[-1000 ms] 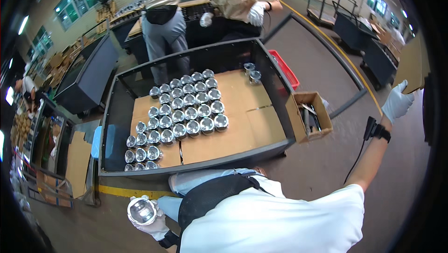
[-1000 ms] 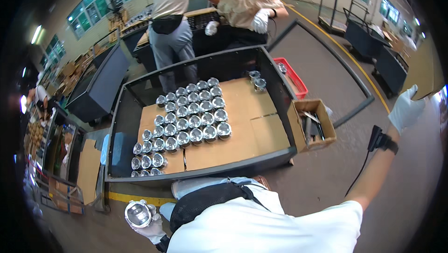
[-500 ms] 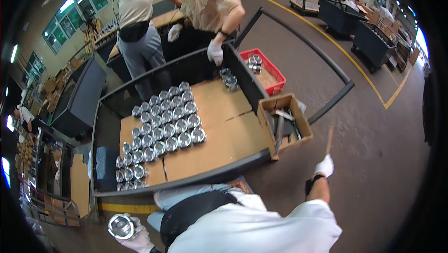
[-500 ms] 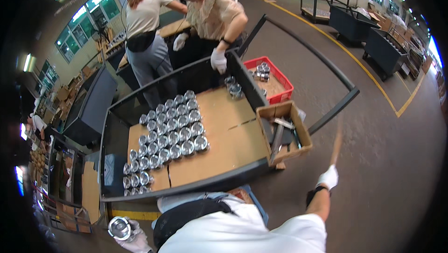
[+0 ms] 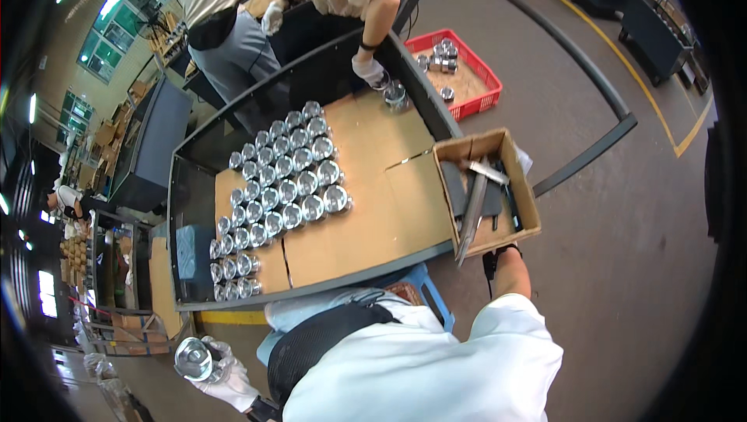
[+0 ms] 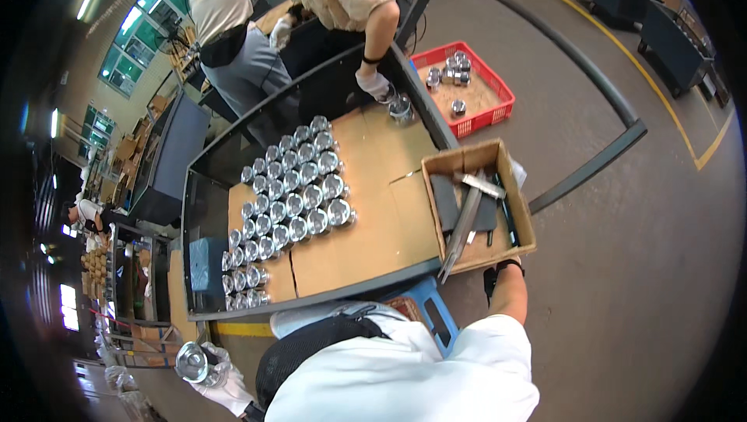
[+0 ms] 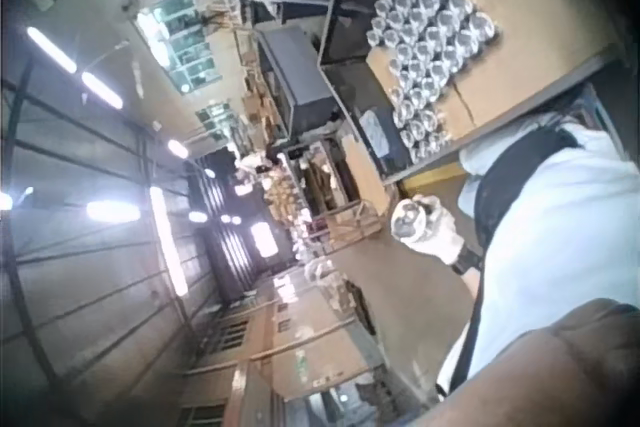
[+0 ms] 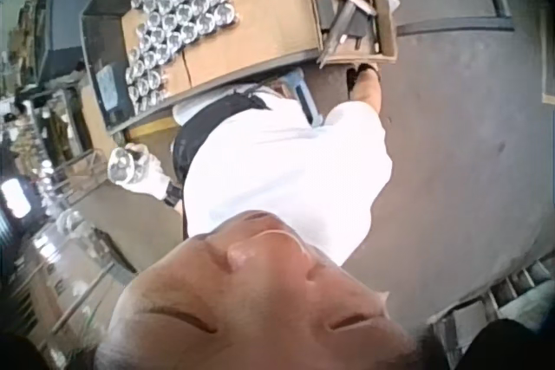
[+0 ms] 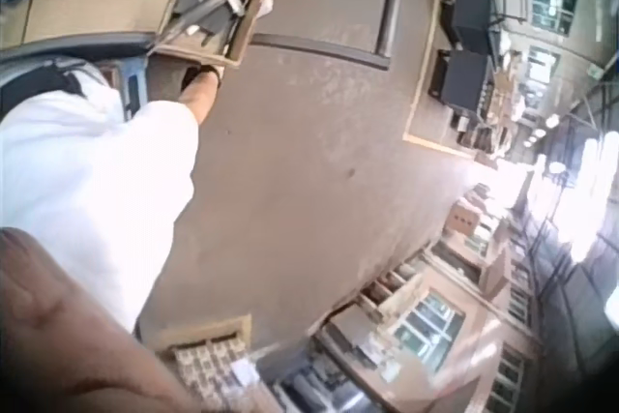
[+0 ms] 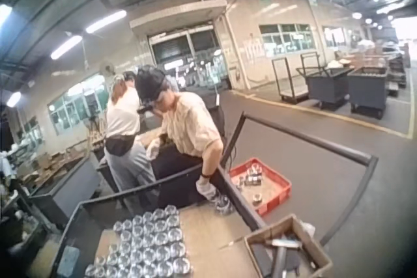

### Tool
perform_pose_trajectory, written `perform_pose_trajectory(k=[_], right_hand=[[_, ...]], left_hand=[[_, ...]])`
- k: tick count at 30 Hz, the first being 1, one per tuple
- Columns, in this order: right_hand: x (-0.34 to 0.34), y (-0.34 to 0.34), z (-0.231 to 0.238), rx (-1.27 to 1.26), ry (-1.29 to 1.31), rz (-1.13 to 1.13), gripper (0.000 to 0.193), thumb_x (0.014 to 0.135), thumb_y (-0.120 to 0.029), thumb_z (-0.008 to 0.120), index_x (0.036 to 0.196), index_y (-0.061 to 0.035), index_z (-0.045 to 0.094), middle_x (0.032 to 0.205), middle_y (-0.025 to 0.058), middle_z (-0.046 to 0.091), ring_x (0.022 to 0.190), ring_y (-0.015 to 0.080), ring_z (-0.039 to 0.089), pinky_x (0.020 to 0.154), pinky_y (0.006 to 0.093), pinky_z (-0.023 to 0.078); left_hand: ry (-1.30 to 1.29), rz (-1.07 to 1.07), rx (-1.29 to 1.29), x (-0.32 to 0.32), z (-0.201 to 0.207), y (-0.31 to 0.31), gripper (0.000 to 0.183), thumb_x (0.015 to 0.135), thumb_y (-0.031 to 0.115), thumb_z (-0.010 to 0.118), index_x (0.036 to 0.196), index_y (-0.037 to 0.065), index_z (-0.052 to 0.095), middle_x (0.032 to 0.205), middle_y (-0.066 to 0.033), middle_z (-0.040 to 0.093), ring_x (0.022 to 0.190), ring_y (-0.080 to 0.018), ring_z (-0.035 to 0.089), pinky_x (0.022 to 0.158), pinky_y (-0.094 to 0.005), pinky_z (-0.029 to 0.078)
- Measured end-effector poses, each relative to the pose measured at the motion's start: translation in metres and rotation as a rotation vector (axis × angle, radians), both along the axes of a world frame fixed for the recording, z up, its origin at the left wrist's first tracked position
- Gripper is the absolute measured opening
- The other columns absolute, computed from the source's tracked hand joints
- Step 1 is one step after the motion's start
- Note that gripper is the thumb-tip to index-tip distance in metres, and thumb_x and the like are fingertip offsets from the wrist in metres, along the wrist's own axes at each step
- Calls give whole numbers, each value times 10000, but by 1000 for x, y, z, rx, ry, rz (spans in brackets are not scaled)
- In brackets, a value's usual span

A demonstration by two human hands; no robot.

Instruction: Inspecting and sorting metal engine pistons into a large cart on a factory floor.

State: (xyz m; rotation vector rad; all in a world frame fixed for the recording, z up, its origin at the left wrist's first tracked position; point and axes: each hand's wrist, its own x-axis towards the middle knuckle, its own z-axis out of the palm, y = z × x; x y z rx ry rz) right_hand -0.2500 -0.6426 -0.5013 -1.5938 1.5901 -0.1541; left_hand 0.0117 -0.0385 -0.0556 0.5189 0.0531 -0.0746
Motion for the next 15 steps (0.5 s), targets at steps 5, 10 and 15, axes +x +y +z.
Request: perform_pose_trajectory(k=[5,10,15], right_hand=[[6,36,31,139,285,574,335,936,-326,546,1044,-79,745,1086,195,729,1013,328,700,871,456,547],[31,116,140,130,643,1490,397,899,-375,549,1138,-128,748,1229,170,683,1160,365,644,975,461,514],[24,138,142,-62,484,1822,305,869,-343,595,944,-115,782,955,185,739,877,399,715,755,488,566]], left_hand=[[21,-32,-38,1,-4,6,778,814,462,756,1411,53,469,1280,-185,508,1139,-343,547,578,-305,524],[26,30,-28,-4,6,5,607,894,516,622,1236,15,592,1078,-208,638,901,-326,620,566,-334,552],[60,-113,-111,30,21,5,715,928,686,448,1189,49,640,1049,-203,683,722,-331,648,521,-385,511]])
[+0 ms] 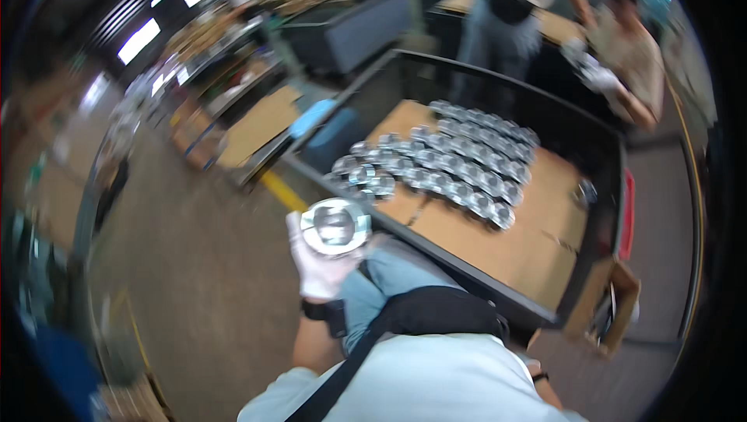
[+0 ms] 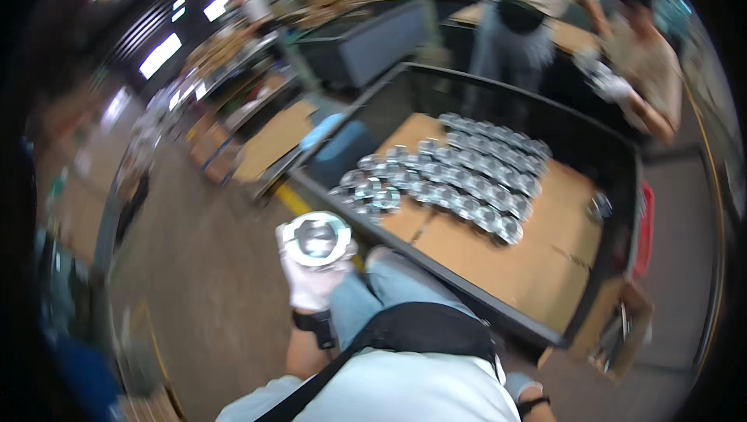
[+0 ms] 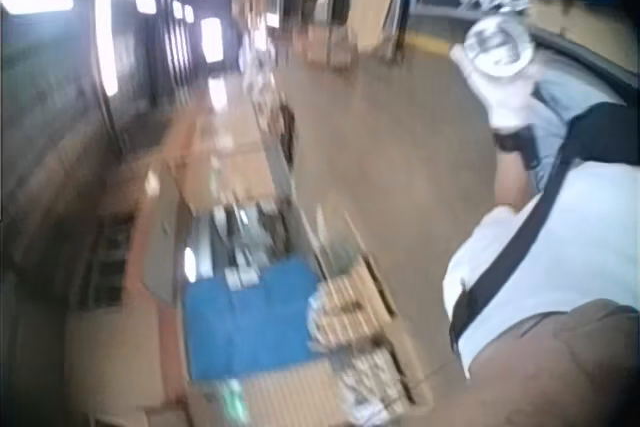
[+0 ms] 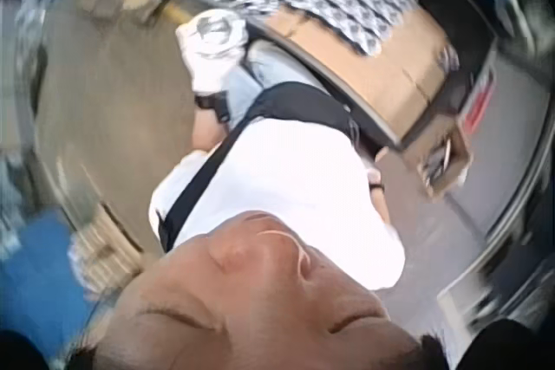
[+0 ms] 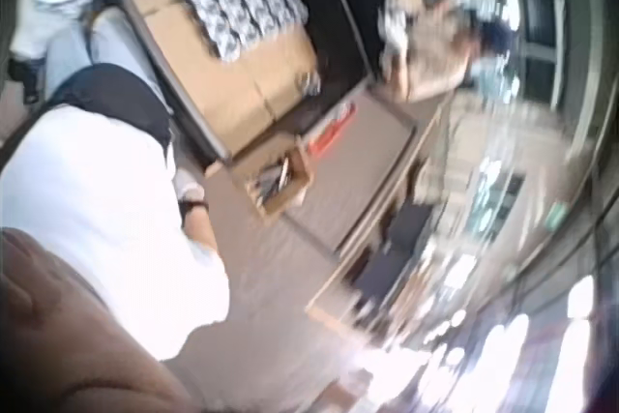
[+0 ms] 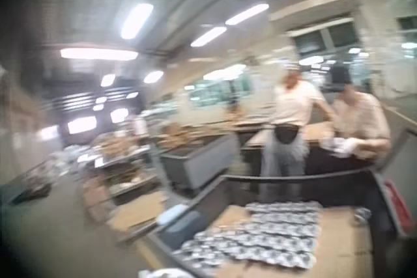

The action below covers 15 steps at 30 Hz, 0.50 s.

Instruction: Inspecting and sorting metal engine pistons into a large cart on a factory floor.

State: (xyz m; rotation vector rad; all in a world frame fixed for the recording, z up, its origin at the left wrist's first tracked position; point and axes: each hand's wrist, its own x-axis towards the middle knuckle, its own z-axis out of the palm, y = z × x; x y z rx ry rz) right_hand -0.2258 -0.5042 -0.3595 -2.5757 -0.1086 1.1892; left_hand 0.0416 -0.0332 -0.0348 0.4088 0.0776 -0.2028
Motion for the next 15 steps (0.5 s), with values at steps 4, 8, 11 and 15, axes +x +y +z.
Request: perform_pose_trajectory(k=[4,8,11,15], right_hand=[[102,-43,86,-169,-197,293,309,877,-359,592,916,-106,765,894,179,722,821,391,704,721,495,555],[120,-20,199,-329,-359,426,324,889,-380,587,877,-96,743,811,172,698,746,379,690,675,504,539],[192,139,350,-385,-439,490,343,898,-396,584,849,-88,726,750,166,681,690,370,680,640,511,527],[270,245,382,356,-1260,314,296,791,-86,764,1065,-84,652,904,122,681,784,334,665,668,421,541]], left_hand=[[132,48,-143,-4,-12,28,855,866,787,502,1280,45,591,1195,-218,661,982,-418,683,601,-516,575],[13,-10,-303,5,-21,61,850,873,778,503,1301,48,586,1236,-198,650,1030,-404,672,683,-553,586],[163,177,-154,3,-10,78,800,928,735,456,1322,47,566,1265,-183,638,1125,-368,642,860,-556,570],[-216,286,144,6,-25,95,753,954,654,508,1409,56,457,1326,-147,609,1208,-277,613,1026,-432,514]])
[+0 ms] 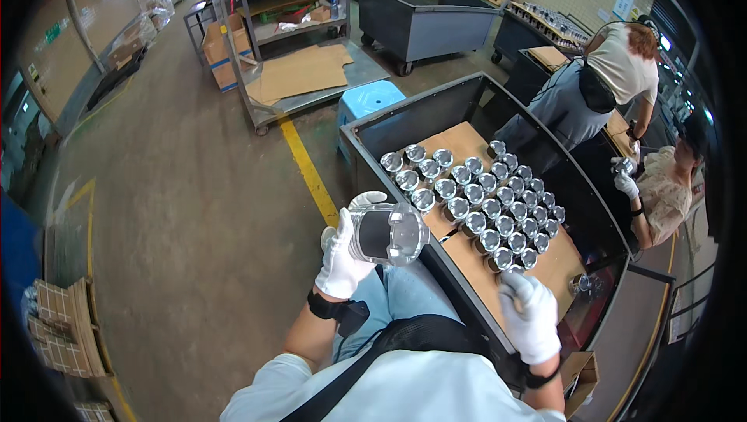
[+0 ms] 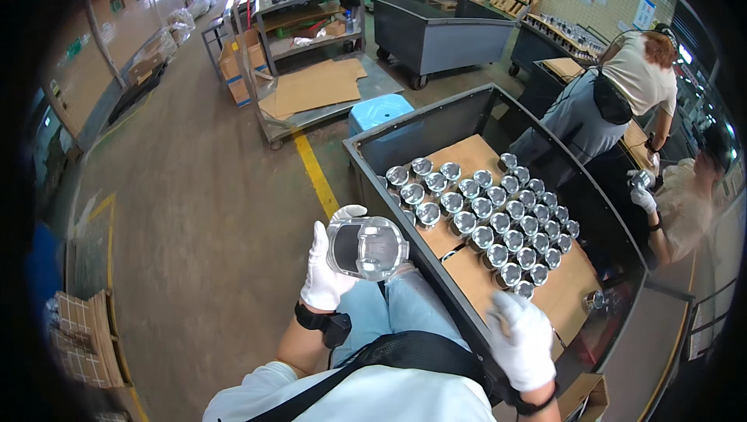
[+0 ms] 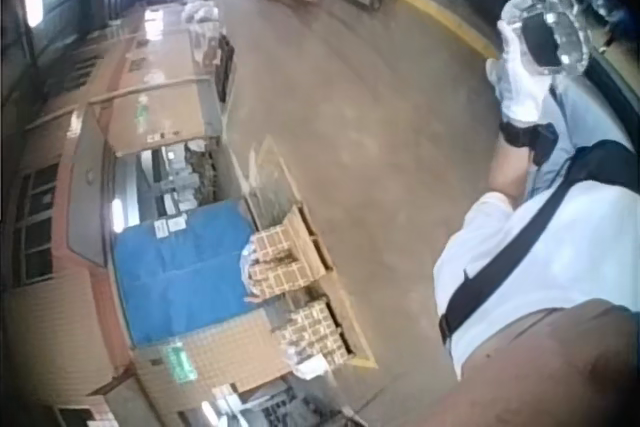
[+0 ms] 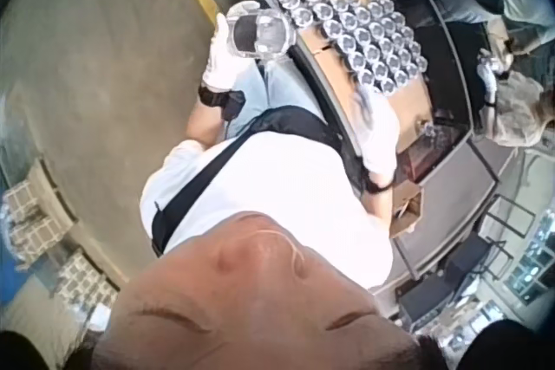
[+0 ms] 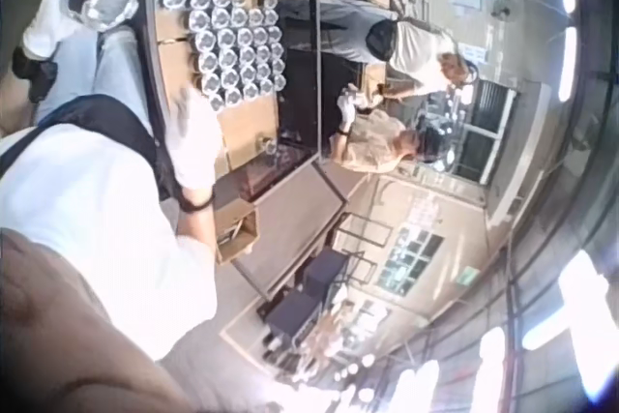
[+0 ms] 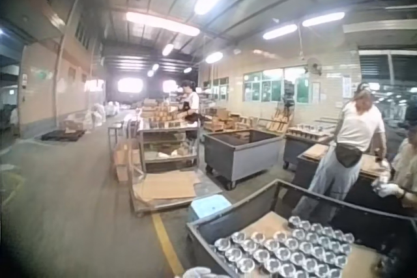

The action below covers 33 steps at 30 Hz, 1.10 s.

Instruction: Inspecting and sorting metal engine pistons into a large cart on a factory floor.

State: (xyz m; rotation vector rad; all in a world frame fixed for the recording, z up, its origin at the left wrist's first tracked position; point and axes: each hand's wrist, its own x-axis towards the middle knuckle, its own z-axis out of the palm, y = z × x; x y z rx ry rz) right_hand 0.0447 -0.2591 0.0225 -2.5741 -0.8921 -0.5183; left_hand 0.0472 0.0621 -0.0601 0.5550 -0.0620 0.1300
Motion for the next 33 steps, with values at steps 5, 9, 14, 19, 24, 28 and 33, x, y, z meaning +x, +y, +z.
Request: perform_pose_trajectory(k=[5,9,14,19,24,28,33], right_hand=[[48,120,-4,212,77,660,561,781,-165,815,1283,-21,611,1157,177,694,969,342,707,789,378,574],[66,161,-60,537,697,718,484,886,-106,635,1345,-11,515,1145,124,669,911,273,698,761,355,576],[114,159,-87,1247,2181,1046,430,996,-294,504,1337,-32,504,1084,99,659,787,178,651,584,303,538],[99,145,-82,1400,2016,247,527,991,-447,424,1254,-10,557,719,82,609,391,142,434,362,281,384],[108,111,-76,1396,2050,331,492,1010,-409,406,1267,-14,547,818,119,648,459,181,542,371,299,462],[128,91,-86,1372,2295,520,561,1017,-493,358,1287,-43,558,992,111,677,639,236,640,371,345,448],[124,94,-61,1448,2260,333,438,981,-275,435,1220,82,521,718,150,624,309,145,435,284,273,361]], left_hand=[[-32,177,174,-20,12,11,723,961,599,541,1438,71,417,1309,-118,601,1226,-237,593,1034,-413,509],[-4,402,522,-28,20,-9,792,966,641,491,1520,103,313,1457,-124,469,1348,-245,483,1048,-457,494],[55,132,556,-55,62,-13,1066,849,709,626,1599,111,161,1585,-118,293,1292,-319,518,910,-478,564],[-43,71,467,-59,51,-28,1036,863,583,709,1588,53,192,1555,-169,347,1140,-333,613,844,-462,577],[-132,9,462,-45,38,-45,971,866,520,741,1507,-74,318,1286,-224,595,1149,-335,614,860,-454,573],[-146,3,499,-38,46,-61,944,887,507,721,1506,-82,319,1276,-231,600,1146,-345,618,879,-457,565],[-112,-25,468,-35,39,-63,996,854,531,750,1535,-39,300,1245,-222,605,1140,-298,613,922,-403,534]])
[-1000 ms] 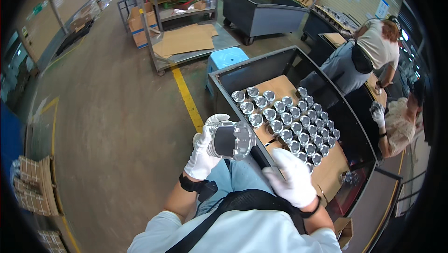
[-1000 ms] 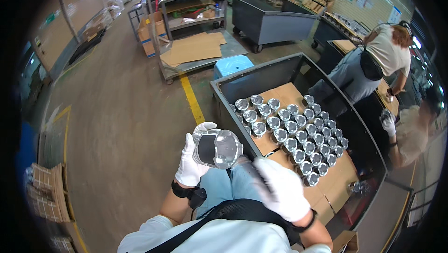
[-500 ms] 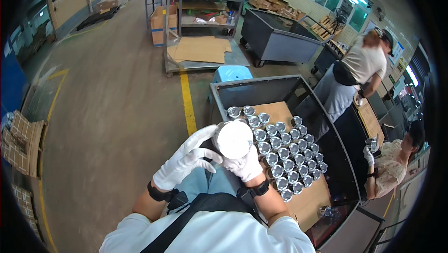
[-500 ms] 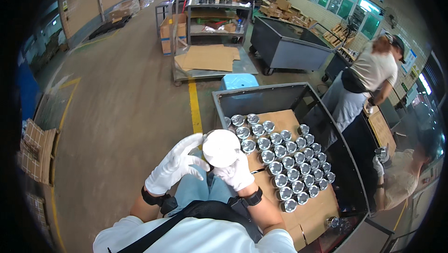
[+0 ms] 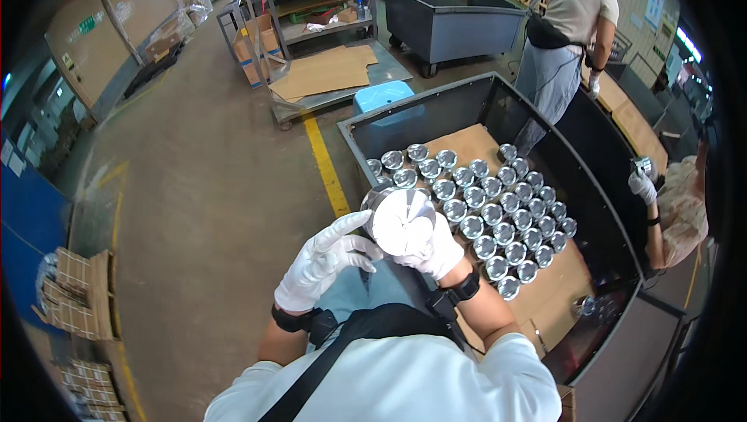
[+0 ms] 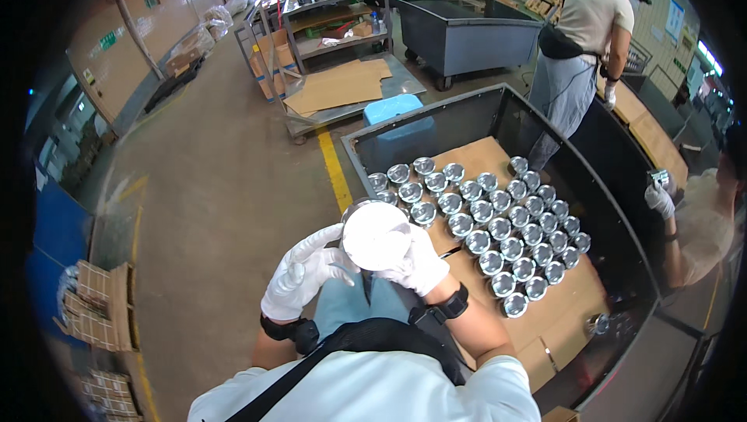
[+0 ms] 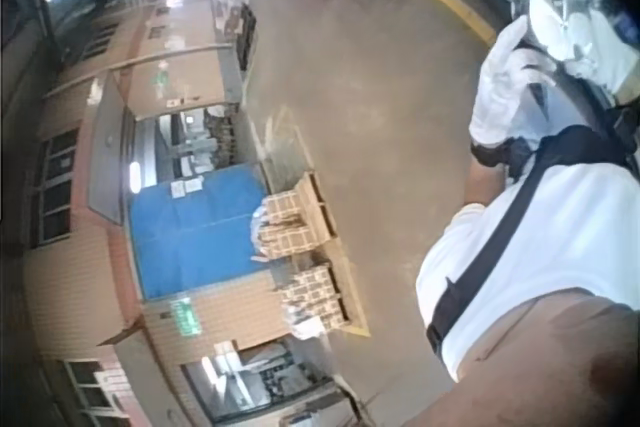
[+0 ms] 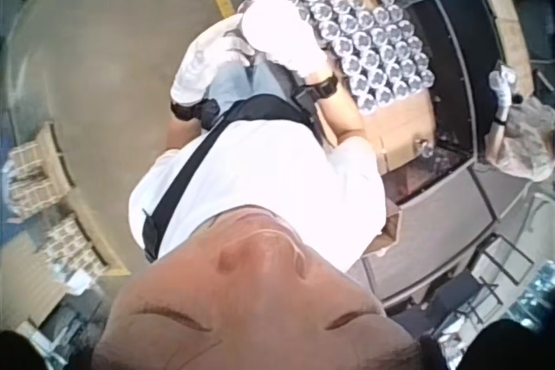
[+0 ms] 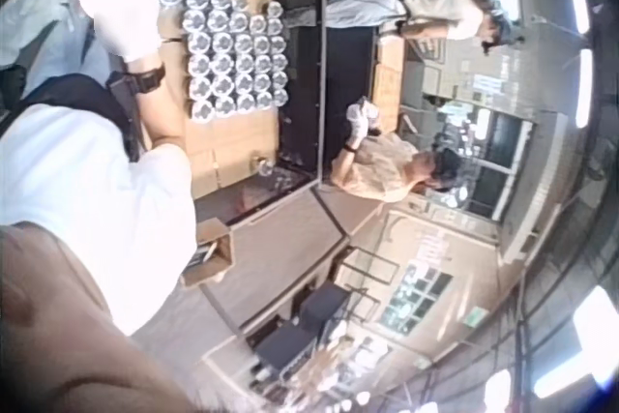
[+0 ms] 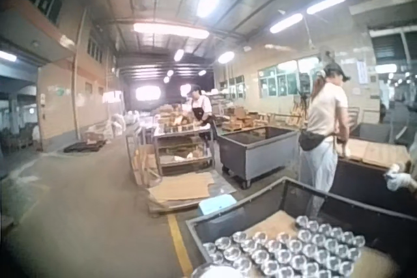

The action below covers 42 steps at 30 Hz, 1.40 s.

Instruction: Inspecting and sorting metal engine pistons into a large cart on a factory floor.

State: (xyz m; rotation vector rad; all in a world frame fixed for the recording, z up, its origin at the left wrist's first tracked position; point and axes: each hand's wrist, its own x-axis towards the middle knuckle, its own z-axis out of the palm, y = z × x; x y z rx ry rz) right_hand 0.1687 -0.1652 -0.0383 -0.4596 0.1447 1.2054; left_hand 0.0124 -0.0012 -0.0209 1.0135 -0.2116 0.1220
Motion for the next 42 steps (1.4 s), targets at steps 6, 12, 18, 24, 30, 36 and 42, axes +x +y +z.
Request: perform_pose_trajectory(k=[6,12,18,24,30,36,42], right_hand=[[4,10,-20,50,-53,48,401,963,-287,474,1125,65,576,599,82,577,316,103,400,324,232,328],[-8,21,-16,23,-81,23,375,962,-282,477,1112,43,588,602,78,584,326,99,406,332,239,338],[-13,32,-18,-15,-79,-14,387,965,-301,512,1155,28,578,651,94,613,348,101,435,336,236,346],[-3,16,9,122,-824,37,566,915,-118,512,1460,-5,409,881,39,640,513,41,505,426,189,397],[-1,12,47,-39,-1669,-2,293,823,19,522,1111,15,576,976,75,629,743,115,617,679,278,544],[-8,-1,61,-194,-1804,-227,437,788,-31,673,1215,-16,581,1190,100,583,1044,195,596,931,344,485],[-30,1,52,-298,-2036,-373,869,639,-192,901,1373,27,489,1322,196,562,1213,313,583,1054,390,457]], left_hand=[[-34,66,108,0,4,2,926,878,452,751,1538,-26,311,1355,-212,549,1150,-311,613,907,-435,554],[-91,121,159,-9,-6,12,784,926,355,716,1534,17,354,1509,-180,450,1196,-322,594,876,-460,576],[-111,155,-15,-12,-4,13,745,958,269,682,1536,-20,312,1405,-146,546,1157,-265,616,902,-412,559],[239,151,-362,8,-18,10,749,986,601,452,1478,38,416,1368,-210,568,1093,-390,638,836,-519,583],[302,-415,-868,28,-7,-7,833,943,730,392,1386,36,522,1201,-290,624,984,-481,650,811,-555,571],[181,-273,-851,29,1,-9,793,979,687,355,1401,31,501,1206,-267,633,957,-453,666,796,-567,579],[172,-14,-653,31,0,-10,821,989,708,278,1433,43,463,1201,-267,633,948,-405,681,830,-506,584]])
